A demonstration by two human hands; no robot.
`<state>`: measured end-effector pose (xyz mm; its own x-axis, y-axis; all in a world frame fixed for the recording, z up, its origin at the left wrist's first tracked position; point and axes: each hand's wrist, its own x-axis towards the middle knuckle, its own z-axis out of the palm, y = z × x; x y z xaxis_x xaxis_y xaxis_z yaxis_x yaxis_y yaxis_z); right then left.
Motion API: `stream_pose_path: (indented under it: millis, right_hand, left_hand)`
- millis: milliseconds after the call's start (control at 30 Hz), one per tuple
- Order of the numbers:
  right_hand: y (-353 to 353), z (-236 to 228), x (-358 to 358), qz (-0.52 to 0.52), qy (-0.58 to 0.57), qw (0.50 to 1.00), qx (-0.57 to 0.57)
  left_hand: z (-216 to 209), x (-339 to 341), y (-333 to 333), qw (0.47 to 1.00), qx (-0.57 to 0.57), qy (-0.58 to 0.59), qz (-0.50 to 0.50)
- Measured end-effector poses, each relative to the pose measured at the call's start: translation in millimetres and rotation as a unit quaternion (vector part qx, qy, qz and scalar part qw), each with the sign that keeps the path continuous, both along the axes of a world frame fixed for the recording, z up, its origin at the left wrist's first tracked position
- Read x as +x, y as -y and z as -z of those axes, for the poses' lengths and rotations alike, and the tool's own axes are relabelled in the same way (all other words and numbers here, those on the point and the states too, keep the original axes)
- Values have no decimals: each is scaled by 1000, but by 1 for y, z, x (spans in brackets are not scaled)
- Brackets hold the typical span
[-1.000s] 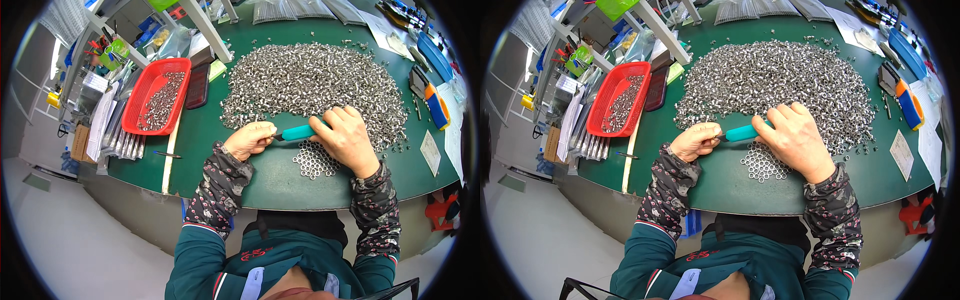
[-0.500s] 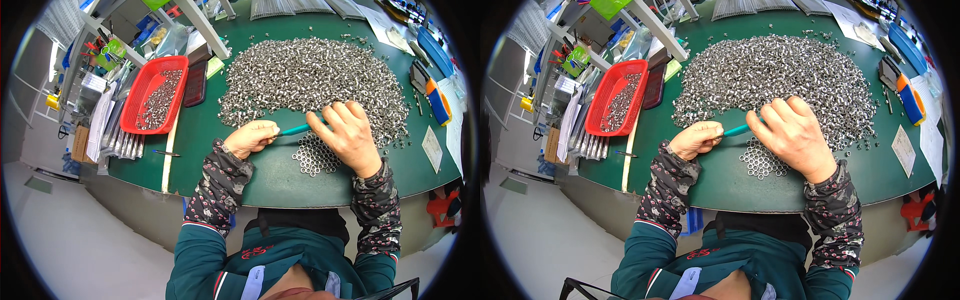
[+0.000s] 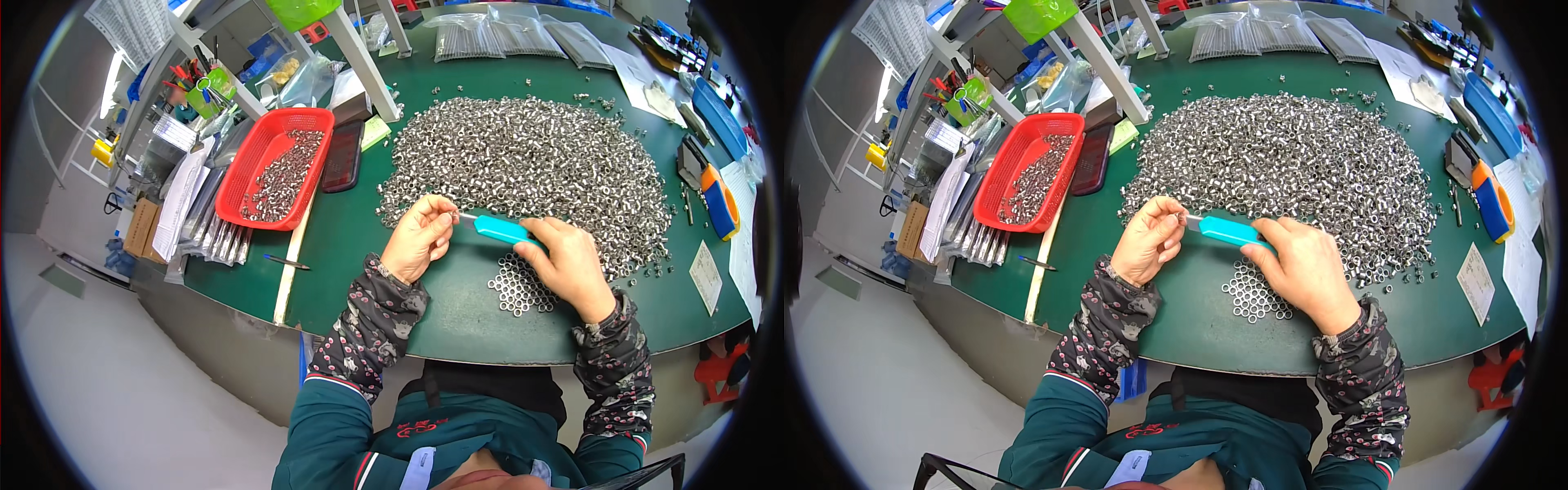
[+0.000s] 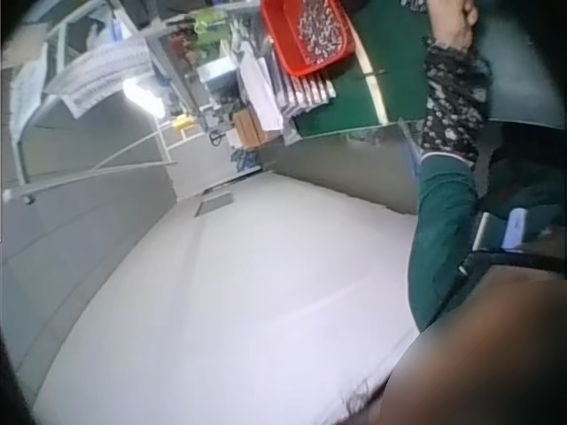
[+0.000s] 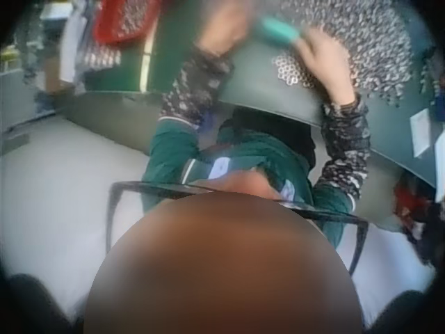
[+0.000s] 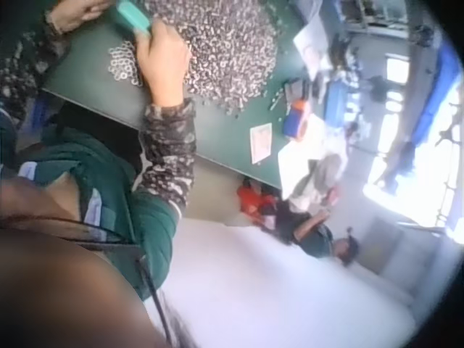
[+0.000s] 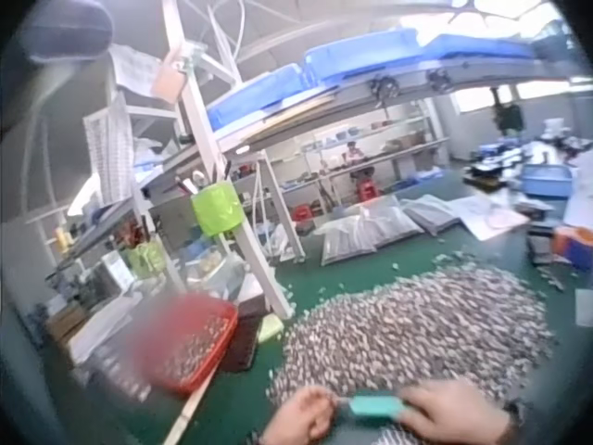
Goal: Inspecting and sorting small metal rings on a workbench using a probe.
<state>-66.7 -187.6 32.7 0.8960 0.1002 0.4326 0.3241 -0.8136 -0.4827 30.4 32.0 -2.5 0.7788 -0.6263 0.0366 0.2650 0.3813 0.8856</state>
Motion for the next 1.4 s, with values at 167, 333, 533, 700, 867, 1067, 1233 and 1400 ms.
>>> stream_pose_path:
  millis: [167, 333, 533, 700, 867, 1067, 1233, 1400]
  right_hand:
    - [-4, 1, 1, -8, -50, 999, 19]
    - [-3, 2, 2, -23, -75, 996, 43]
    - [-5, 1, 2, -30, -94, 994, 46]
    - [-4, 4, 2, -31, -95, 994, 47]
    - [-6, 4, 1, -10, -81, 997, 16]
    - [-8, 2, 1, 12, -56, 998, -30]
    - [-8, 4, 1, 28, -15, 998, -62]
    - [-8, 7, 3, 17, 65, 993, -93]
  left_hand:
    - [3, 2, -1, 999, -45, -1, 9]
    - [-2, -1, 4, 999, -50, 15, 6]
    - [0, -2, 4, 999, -41, 35, -9]
    - [2, -3, 3, 999, -22, 26, -18]
    - [2, -4, 4, 999, -25, -3, -29]
    - [0, -4, 2, 999, 15, -13, -41]
    - [-1, -5, 3, 999, 22, -29, -41]
    - [-2, -4, 1, 998, 20, -47, -39]
